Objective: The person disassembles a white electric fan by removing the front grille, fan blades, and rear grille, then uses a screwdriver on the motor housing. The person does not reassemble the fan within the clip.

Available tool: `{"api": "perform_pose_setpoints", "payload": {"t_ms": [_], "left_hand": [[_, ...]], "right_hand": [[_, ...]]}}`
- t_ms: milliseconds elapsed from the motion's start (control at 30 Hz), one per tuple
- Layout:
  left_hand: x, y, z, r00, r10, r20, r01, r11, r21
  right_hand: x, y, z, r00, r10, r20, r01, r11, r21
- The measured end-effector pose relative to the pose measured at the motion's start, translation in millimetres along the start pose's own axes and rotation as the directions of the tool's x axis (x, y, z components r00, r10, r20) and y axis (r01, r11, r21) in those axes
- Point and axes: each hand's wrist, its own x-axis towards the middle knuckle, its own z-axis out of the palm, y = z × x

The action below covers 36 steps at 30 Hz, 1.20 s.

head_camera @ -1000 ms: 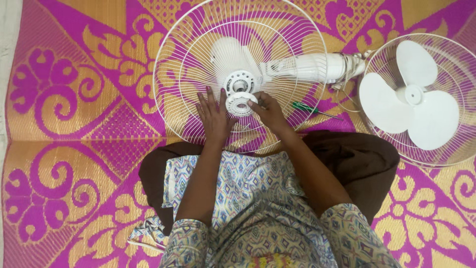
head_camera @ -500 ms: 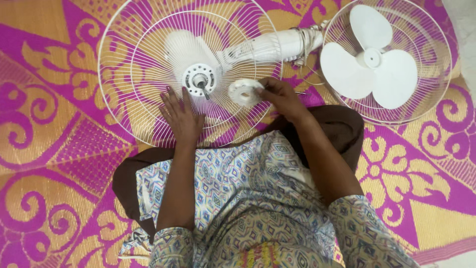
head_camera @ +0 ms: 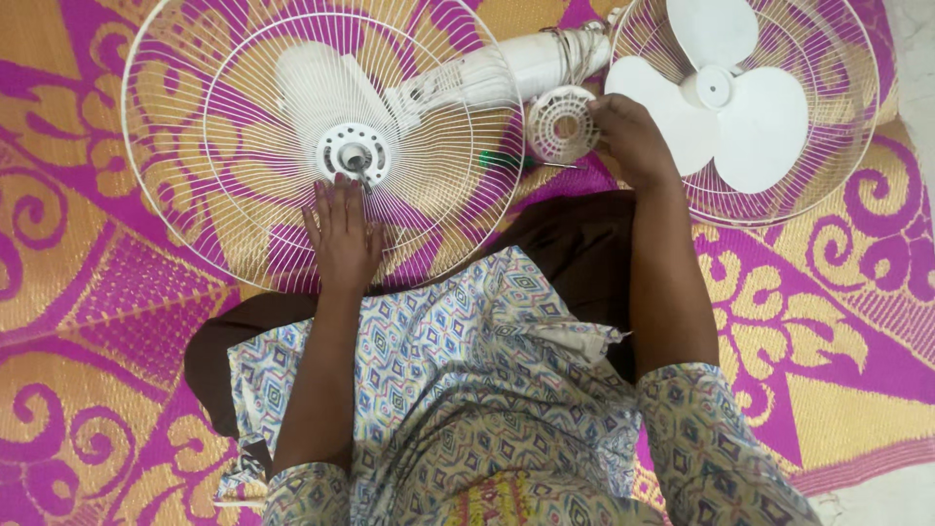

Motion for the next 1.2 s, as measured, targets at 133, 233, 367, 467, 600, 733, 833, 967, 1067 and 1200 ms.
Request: {"api": "perform_pose_setpoints", "payload": {"t_ms": [133,233,367,467,600,733,833,967,1067,1200], "left_hand": [[3.2,3.9,-2.8,1.000,-0.005,-0.013,0.004,0.999,-0.035],[6.0,10.2,-2.2,0.999,0.020,-0.029,-0.021,0.999,-0.033],[8.1,21.0,2.0,0.999,0.046,-0.016,-0.047,0.997,-0.055],[7.3,26.5,3.9,0.999,0.045,-0.023,-0.046,0.998,-0.040],[3.5,24.1,4.1,0.999,0.028,-0.037,-0.029,1.000,-0.008],[6.3,19.5,8.7,0.999,0.036,-0.025,-0.036,0.999,-0.001],[13.1,17.9,16.0,0.996,0.077,-0.036,-0.076,0.996,0.036],[25.8,15.9,26.8,0.998,0.062,0.010,-0.062,0.990,0.123],[32.8,11.4,31.3,0.998,0.051,-0.023,-0.049,0.993,0.105],[42.4,2.0,33.1,0.998,0.049,-0.038,-0.043,0.991,0.126]], "right_hand": [[21.1,9.4,-11.8,0.991,-0.045,-0.128,0.088,0.930,0.357],[45.9,35.3,-16.2,0.972,-0.208,-0.110,0.169,0.943,-0.288],[87.8,75.3,6.5,0.989,-0.121,-0.082,0.115,0.991,-0.072],[114.2,83.7,20.3,0.980,0.199,-0.022,-0.199,0.980,0.024],[131.4,88.4,29.5,0.954,0.301,-0.001,-0.296,0.938,0.183],[142.5,96.4,33.8,0.979,0.181,0.097,-0.202,0.931,0.304],[148.7,101.7,35.3,0.988,0.029,0.152,-0.081,0.932,0.352],[165.6,99.1,45.7,0.994,0.037,0.106,-0.072,0.931,0.357],[177.3,98.2,51.8,0.985,0.008,0.170,-0.067,0.937,0.344],[196.9,103.0,60.4,0.992,0.043,0.123,-0.082,0.941,0.329]]}}
